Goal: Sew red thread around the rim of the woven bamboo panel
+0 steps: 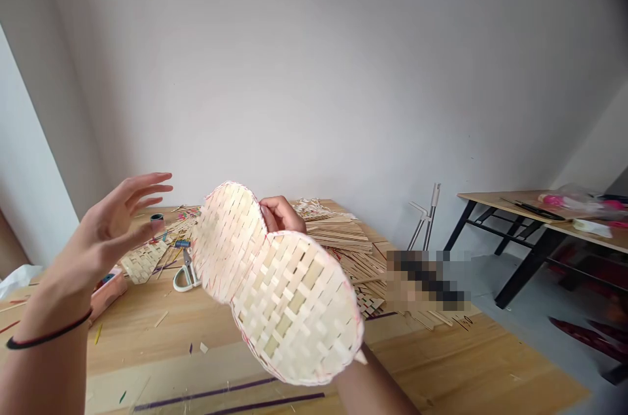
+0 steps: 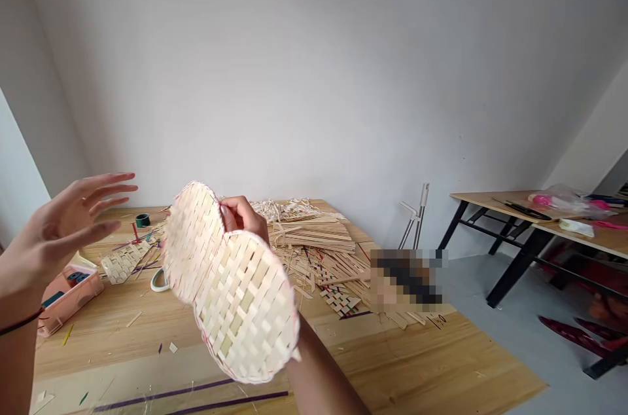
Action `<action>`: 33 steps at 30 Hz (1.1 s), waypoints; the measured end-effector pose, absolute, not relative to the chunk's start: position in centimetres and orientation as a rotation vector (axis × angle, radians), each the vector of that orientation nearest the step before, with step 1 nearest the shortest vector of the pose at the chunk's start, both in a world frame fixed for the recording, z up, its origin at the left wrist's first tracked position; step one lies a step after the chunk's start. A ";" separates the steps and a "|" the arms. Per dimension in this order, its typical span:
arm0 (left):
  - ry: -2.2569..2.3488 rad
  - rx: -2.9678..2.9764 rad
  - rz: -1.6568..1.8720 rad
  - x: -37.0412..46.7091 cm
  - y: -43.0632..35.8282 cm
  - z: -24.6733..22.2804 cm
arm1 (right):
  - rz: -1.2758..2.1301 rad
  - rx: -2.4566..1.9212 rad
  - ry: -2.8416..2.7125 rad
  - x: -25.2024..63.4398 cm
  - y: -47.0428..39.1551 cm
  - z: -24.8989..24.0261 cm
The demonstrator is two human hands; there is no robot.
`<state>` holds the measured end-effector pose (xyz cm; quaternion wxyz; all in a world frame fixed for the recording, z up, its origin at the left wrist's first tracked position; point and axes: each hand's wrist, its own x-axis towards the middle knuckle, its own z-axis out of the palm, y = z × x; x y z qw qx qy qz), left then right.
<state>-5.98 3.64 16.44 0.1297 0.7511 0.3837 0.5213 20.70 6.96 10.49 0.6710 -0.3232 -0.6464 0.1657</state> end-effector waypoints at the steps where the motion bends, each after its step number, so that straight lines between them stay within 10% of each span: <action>1: 1.096 2.162 1.612 -5.3 3.4 16.5 | 0.401 -0.705 -1.487 20.8 6.8 10.6; 33: 0.911 2.566 1.222 -0.4 4.9 15.2 | 0.648 -0.499 -1.793 19.9 4.8 11.2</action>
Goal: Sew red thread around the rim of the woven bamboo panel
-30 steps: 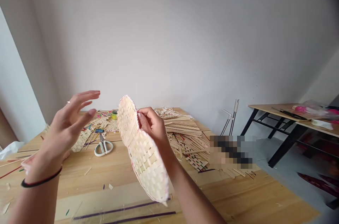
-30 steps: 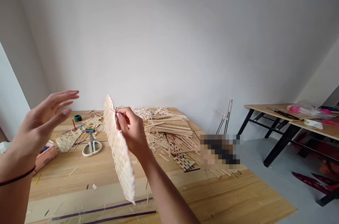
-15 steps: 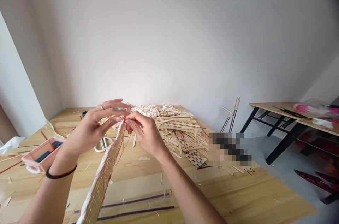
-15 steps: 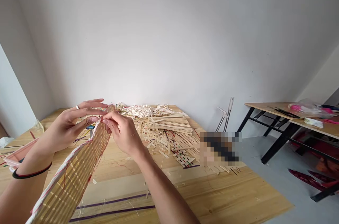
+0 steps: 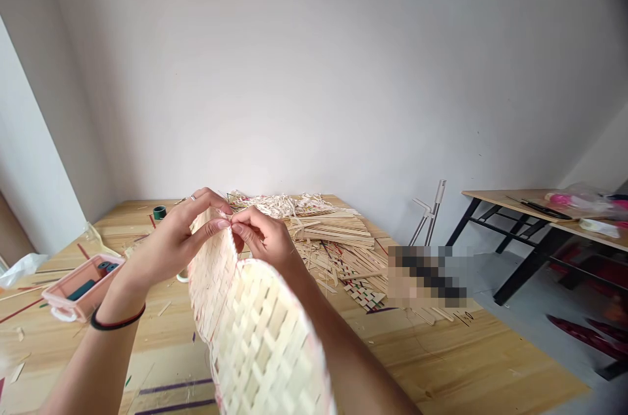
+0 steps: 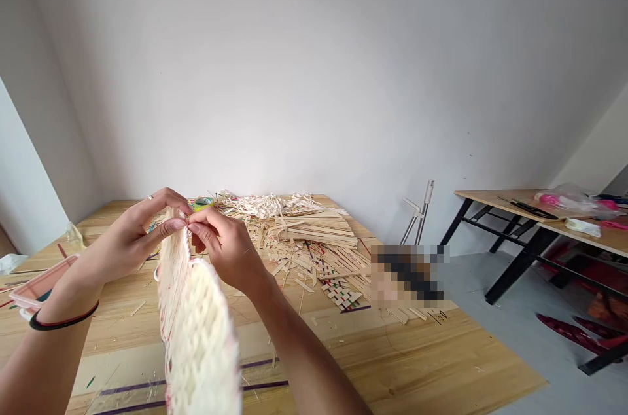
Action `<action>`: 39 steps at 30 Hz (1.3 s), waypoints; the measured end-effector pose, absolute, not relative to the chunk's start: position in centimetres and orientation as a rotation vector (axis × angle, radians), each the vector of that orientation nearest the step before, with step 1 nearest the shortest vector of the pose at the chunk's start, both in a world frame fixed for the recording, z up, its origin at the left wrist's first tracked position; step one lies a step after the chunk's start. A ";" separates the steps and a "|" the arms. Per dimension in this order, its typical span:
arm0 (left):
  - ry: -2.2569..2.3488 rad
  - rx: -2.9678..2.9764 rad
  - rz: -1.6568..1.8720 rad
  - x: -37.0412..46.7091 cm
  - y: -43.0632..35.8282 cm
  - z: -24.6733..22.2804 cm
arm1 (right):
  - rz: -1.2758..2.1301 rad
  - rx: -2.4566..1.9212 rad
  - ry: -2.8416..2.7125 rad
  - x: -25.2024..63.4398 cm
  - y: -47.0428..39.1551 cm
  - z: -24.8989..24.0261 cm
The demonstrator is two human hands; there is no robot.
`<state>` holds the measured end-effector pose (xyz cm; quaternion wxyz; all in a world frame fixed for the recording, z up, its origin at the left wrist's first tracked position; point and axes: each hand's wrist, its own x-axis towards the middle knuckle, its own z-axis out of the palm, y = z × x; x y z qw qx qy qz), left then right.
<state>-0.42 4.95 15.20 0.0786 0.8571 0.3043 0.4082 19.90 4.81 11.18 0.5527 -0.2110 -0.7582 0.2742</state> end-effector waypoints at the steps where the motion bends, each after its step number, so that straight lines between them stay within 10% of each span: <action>1: 0.928 2.573 1.240 -0.3 4.9 15.2 | 0.665 -0.512 -1.773 19.9 5.0 11.0; 12: 0.940 2.577 1.152 -0.5 5.2 15.1 | 0.823 -0.506 -1.908 22.0 6.6 11.2; 30: 1.295 2.607 1.370 2.9 5.5 13.3 | -0.143 -0.755 -2.001 21.6 3.7 12.7; 39: 1.348 2.593 1.394 3.2 5.5 13.4 | 0.013 -0.586 -1.898 21.8 3.6 13.1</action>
